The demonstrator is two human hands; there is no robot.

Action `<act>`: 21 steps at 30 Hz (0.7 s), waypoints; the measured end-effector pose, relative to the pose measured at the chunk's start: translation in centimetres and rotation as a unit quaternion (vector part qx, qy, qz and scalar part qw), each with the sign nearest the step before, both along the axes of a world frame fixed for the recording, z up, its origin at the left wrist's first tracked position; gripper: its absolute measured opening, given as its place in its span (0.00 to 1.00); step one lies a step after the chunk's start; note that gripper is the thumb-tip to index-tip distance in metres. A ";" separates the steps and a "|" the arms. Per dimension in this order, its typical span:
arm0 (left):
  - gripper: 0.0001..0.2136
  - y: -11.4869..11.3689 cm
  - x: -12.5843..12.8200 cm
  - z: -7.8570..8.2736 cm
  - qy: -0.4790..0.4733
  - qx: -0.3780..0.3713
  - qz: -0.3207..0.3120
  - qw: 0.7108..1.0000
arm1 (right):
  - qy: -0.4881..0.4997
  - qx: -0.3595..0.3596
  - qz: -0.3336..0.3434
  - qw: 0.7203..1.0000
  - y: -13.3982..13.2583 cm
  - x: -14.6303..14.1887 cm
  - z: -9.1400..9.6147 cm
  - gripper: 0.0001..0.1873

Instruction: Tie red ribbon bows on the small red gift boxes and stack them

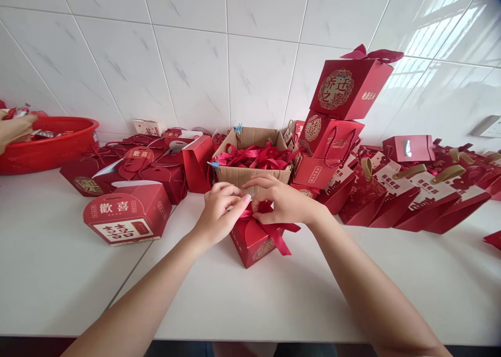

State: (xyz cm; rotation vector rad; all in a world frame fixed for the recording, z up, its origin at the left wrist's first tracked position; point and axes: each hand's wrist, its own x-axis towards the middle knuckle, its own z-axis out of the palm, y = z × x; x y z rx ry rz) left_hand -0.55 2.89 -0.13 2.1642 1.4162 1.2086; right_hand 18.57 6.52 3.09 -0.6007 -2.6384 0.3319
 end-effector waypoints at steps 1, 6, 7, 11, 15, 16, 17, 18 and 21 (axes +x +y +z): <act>0.19 0.0 0.0 0.0 -0.002 0.000 0.000 1.000 | 0.001 -0.002 0.002 1.000 0.0 0.0 0.0 0.01; 0.22 -0.1 0.1 0.1 -0.102 -0.083 -0.022 0.991 | 0.053 -0.041 0.019 0.998 0.2 1.0 0.8 0.06; 0.22 -0.2 0.1 0.2 -0.131 -0.104 -0.026 0.986 | 0.071 -0.054 0.021 0.996 0.3 1.3 1.1 0.07; 0.24 -0.2 0.2 0.4 -0.208 -0.129 -0.035 0.969 | 0.069 -0.104 -0.020 0.992 0.5 2.9 1.9 0.11; 0.22 -0.2 0.1 0.5 -0.232 -0.085 -0.003 0.969 | 0.012 -0.135 -0.086 0.987 0.7 3.5 1.8 0.18; 0.21 -0.2 0.1 0.5 -0.233 -0.076 0.000 0.969 | 0.014 -0.145 -0.089 0.985 0.7 3.5 1.7 0.19; 0.20 -0.2 0.1 0.4 -0.234 -0.069 0.001 0.970 | 0.019 -0.153 -0.087 0.984 0.8 3.5 1.5 0.19; 0.20 -0.2 0.1 0.4 -0.235 -0.063 0.001 0.970 | 0.025 -0.159 -0.085 0.983 1.0 3.5 1.3 0.20; 0.20 0.0 0.2 -0.1 -0.250 -0.056 0.001 0.967 | 0.054 -0.161 -0.083 0.982 1.4 3.6 0.4 0.19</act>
